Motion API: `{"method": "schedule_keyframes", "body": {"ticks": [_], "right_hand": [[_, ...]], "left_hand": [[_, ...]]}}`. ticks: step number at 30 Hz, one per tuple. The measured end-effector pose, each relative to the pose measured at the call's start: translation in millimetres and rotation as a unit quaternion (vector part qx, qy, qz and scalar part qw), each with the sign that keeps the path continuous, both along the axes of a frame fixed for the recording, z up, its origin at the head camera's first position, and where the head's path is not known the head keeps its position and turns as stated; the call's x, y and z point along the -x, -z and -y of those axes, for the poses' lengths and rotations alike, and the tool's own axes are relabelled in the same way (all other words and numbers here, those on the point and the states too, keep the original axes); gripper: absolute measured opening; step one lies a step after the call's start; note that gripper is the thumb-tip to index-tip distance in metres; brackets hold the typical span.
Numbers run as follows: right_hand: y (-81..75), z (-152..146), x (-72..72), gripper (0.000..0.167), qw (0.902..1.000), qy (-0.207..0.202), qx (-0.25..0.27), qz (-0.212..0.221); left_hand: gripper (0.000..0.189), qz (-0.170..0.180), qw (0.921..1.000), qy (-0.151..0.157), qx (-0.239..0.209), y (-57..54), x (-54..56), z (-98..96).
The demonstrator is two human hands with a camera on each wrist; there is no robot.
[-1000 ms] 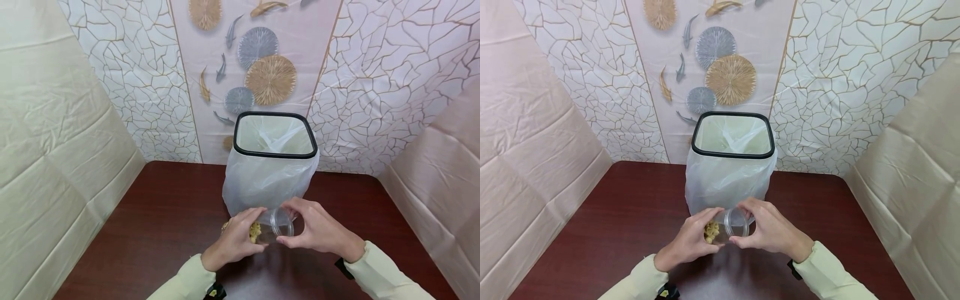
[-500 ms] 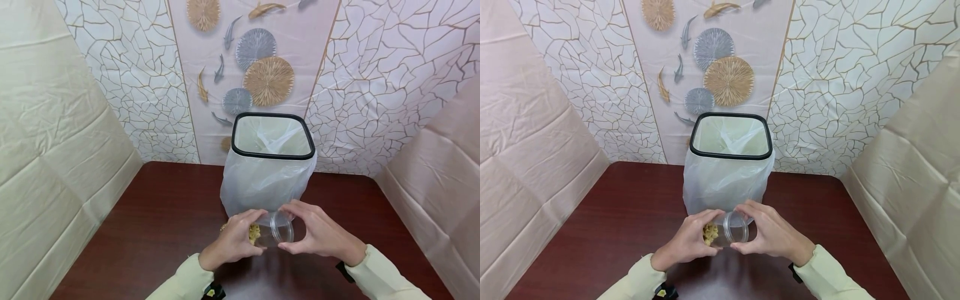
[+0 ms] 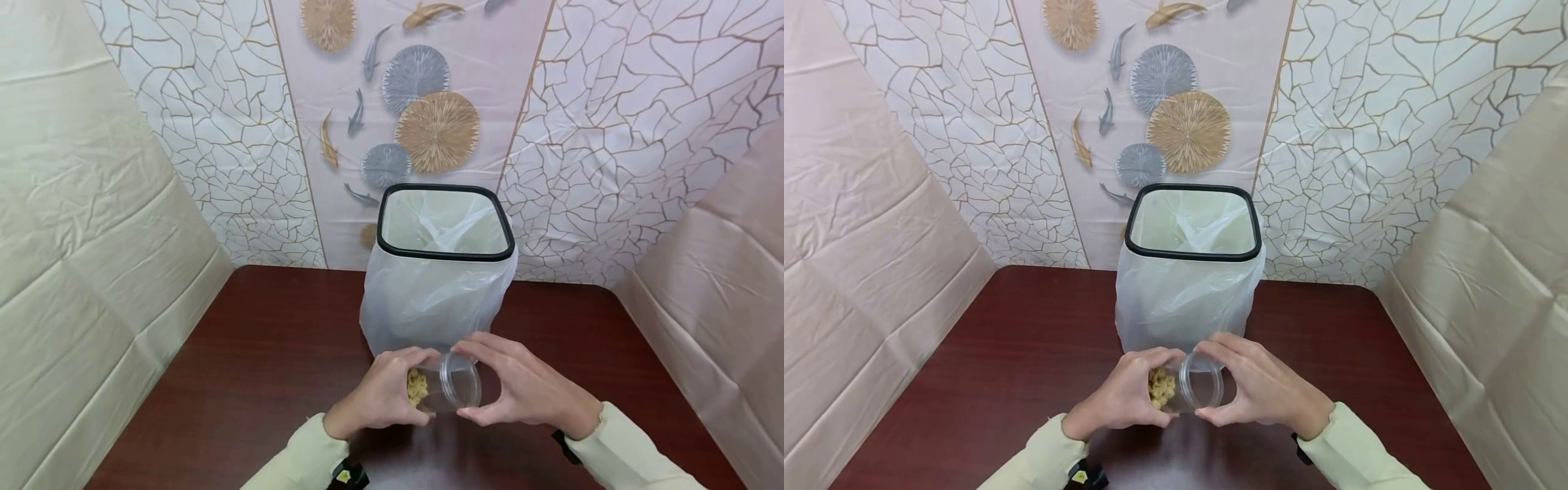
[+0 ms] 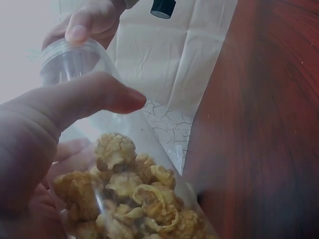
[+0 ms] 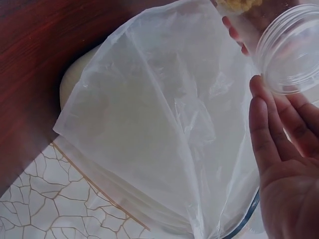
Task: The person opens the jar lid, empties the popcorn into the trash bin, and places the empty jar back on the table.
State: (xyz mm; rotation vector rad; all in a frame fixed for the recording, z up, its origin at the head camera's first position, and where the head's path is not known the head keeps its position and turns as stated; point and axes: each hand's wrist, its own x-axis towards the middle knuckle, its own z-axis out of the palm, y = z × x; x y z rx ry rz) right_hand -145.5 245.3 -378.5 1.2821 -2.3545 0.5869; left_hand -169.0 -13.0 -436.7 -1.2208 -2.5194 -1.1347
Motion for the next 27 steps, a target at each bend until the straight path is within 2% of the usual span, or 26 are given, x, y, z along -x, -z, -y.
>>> {"method": "schedule_keyframes", "body": {"ticks": [11,13,15,18,21,25,27], "right_hand": [[-11.7,5,-2.1,0.079,0.9968,-0.044,-0.030,-0.060],[-13.6,6,-2.5,0.079,0.9969,-0.048,-0.027,-0.056],[-14.2,8,-2.2,0.078,0.9983,-0.040,-0.024,-0.035],[-12.2,12,-0.9,0.080,0.9996,-0.014,-0.014,0.018],[-7.9,17,-0.4,0.077,0.9971,0.023,-0.002,0.072],[-2.7,24,0.4,0.067,0.9892,0.085,0.010,0.120],[-1.0,26,1.8,0.063,0.9854,0.108,0.013,0.130]], "left_hand": [[0.079,0.057,0.9958,0.066,-0.028,-3.6,6.2,6.1],[0.078,0.079,0.9930,0.082,-0.031,-4.1,8.1,7.6],[0.078,0.098,0.9908,0.087,-0.034,-3.7,10.1,9.6],[0.078,0.103,0.9916,0.071,-0.031,-2.1,11.6,12.4],[0.079,0.088,0.9953,0.037,-0.019,-0.4,11.1,13.4],[0.080,0.061,0.9981,-0.011,0.000,-0.2,9.0,11.7],[0.080,0.050,0.9983,-0.031,0.006,-1.4,7.7,10.9]]}}
